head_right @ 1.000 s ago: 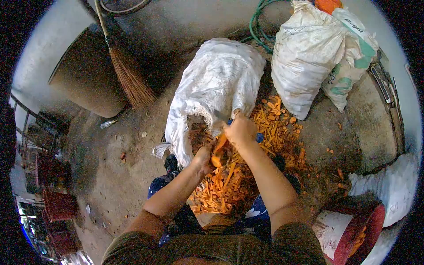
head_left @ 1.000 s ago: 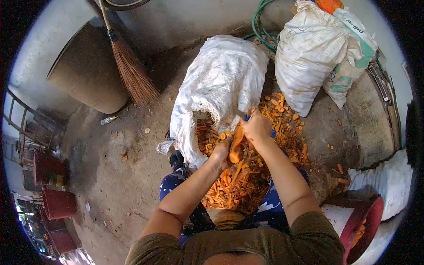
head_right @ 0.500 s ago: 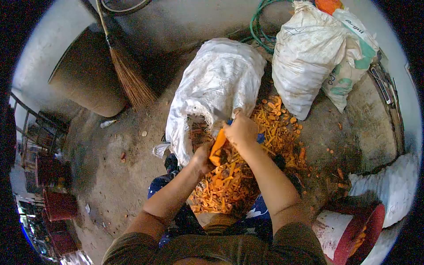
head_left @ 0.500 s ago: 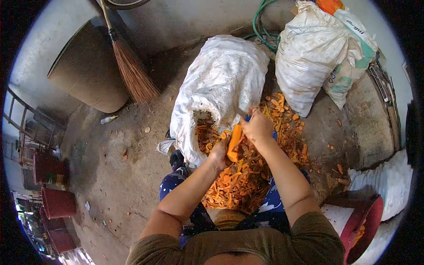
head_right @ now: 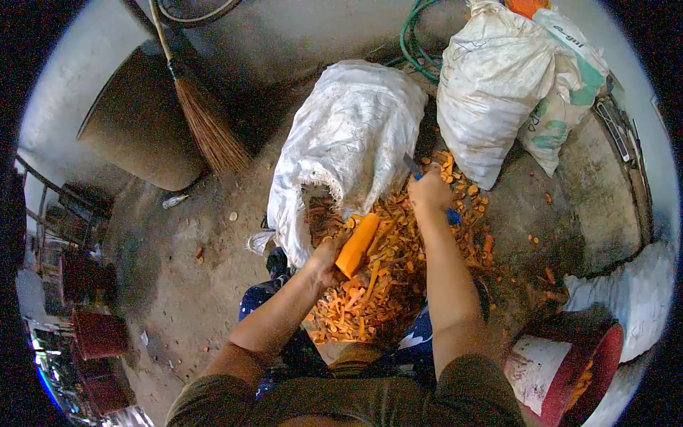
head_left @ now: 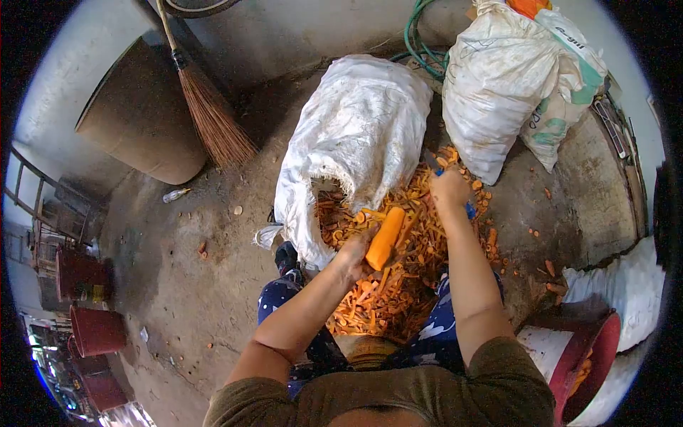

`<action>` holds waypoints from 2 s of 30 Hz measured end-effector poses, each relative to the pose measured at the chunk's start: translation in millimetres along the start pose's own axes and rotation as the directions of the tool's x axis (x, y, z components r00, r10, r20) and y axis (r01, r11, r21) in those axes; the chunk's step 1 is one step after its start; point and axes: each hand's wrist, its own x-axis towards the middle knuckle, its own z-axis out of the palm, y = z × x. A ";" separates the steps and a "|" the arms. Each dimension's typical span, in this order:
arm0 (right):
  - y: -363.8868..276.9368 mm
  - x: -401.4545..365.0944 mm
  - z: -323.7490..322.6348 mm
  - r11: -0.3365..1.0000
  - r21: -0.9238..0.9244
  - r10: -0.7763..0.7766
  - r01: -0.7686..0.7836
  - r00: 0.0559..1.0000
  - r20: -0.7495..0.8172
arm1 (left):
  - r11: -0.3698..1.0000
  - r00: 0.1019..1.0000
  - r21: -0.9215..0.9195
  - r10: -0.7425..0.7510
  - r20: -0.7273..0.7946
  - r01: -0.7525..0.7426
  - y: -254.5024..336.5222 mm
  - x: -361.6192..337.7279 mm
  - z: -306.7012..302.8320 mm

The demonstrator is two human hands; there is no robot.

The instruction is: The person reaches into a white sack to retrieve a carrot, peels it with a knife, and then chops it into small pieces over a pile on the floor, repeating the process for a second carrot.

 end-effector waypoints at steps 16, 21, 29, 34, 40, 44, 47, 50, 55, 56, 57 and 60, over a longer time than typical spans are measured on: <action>-41.1 -79.5 0.3 0.846 -0.010 -0.533 0.533 0.846 -0.033 | 0.991 0.994 -0.081 0.111 0.005 -0.110 -2.2 21.2 -4.5; -40.8 -78.0 -1.0 0.851 -0.064 -0.522 0.522 0.853 0.005 | 0.993 0.990 0.030 0.120 -0.070 -0.118 -5.5 24.9 -5.8; -16.2 -24.1 11.3 0.973 0.064 -0.215 0.223 0.969 -0.120 | 0.999 0.999 -0.023 0.028 -0.040 -0.029 -8.2 15.6 0.4; -0.2 -3.6 -9.0 1.000 -0.020 -0.026 0.024 0.996 -0.086 | 0.991 0.997 0.122 0.050 0.059 -0.057 1.3 1.1 -5.7; -26.6 -55.7 1.2 0.893 0.135 -0.408 0.429 0.899 -0.157 | 0.992 0.990 -0.034 0.115 -0.080 -0.118 6.1 8.6 -4.7; -37.7 -63.2 7.2 0.904 -0.029 -0.428 0.427 0.901 -0.066 | 0.989 0.989 -0.049 0.144 0.034 -0.143 -2.2 11.4 2.6; -40.7 -64.8 -0.5 0.908 -0.081 -0.408 0.411 0.911 0.058 | 0.995 0.995 -0.034 0.097 -0.024 -0.098 -5.9 15.1 0.3; -35.0 -51.0 3.4 0.931 -0.082 -0.349 0.356 0.933 0.089 | 0.974 0.982 0.205 0.131 -0.139 -0.101 -6.1 14.1 -2.5; 1.1 0.6 -16.0 0.999 -0.002 -0.034 0.034 0.999 -0.008 | 0.958 0.988 0.267 0.135 -0.081 -0.109 1.1 -11.3 8.3; 1.4 -1.2 -12.3 0.999 -0.002 -0.034 0.034 0.999 -0.007 | 0.958 0.988 0.267 0.134 -0.081 -0.108 1.5 -11.1 8.1; 0.5 -4.7 -5.9 0.992 0.071 -0.099 0.104 0.993 -0.061 | 0.984 0.988 0.137 0.128 -0.092 -0.115 3.1 -9.7 8.4; -21.6 -44.4 -11.2 0.938 0.188 -0.284 0.291 0.957 -0.066 | 0.994 0.993 0.023 0.110 -0.052 -0.109 7.8 3.4 -2.5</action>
